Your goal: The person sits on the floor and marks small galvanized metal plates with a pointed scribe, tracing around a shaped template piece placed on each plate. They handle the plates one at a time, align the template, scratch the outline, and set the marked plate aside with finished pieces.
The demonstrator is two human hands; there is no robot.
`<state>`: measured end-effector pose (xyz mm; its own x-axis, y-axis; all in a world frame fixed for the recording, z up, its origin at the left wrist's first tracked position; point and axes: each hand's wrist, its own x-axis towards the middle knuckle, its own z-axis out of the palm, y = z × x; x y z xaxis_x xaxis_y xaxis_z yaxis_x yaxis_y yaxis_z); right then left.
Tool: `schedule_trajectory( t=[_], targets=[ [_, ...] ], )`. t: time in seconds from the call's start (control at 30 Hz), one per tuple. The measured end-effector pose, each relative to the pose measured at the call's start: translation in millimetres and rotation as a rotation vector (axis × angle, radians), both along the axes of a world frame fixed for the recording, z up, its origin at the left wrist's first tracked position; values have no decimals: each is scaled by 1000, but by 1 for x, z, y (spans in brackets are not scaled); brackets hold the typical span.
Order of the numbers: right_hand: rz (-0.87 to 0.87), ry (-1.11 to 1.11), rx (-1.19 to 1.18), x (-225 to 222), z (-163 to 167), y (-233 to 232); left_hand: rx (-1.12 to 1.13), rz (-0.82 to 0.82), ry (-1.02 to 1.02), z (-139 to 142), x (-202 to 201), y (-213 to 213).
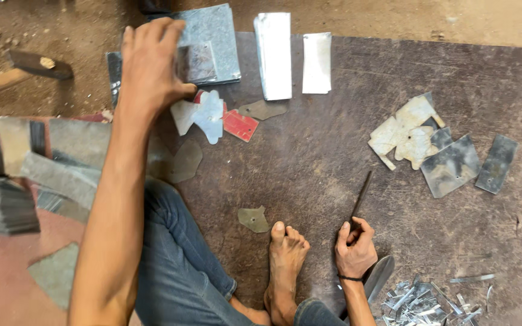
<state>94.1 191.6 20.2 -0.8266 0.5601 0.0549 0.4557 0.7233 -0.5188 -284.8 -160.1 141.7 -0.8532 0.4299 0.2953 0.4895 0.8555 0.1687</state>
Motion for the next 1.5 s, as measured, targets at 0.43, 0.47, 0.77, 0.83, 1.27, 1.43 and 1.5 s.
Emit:
schedule_trajectory(
  t=[0.43,0.47,0.77,0.83,1.27,1.43,1.5],
  targets=[
    [671,-35,255,-238,128,118,483,-255,-358,-81,37,125],
    [669,-137,178,-276,134,117,492,-262,-405,-80,36,126],
    [706,-143,-174,-511,74,-15,563,-238,-574,-62,30,116],
    [609,-109,-219,-542,60,-23,592,-228,-558,-60,26,115],
    [197,51,220,-677,42,-79,668,-169,-561,-60,12,108],
    [39,-99,-217,-687,41,-83,645,-189,-639,-70,16,104],
    [28,68,-412,-686,44,-82,651,-187,-621,-71,16,100]
  ],
)
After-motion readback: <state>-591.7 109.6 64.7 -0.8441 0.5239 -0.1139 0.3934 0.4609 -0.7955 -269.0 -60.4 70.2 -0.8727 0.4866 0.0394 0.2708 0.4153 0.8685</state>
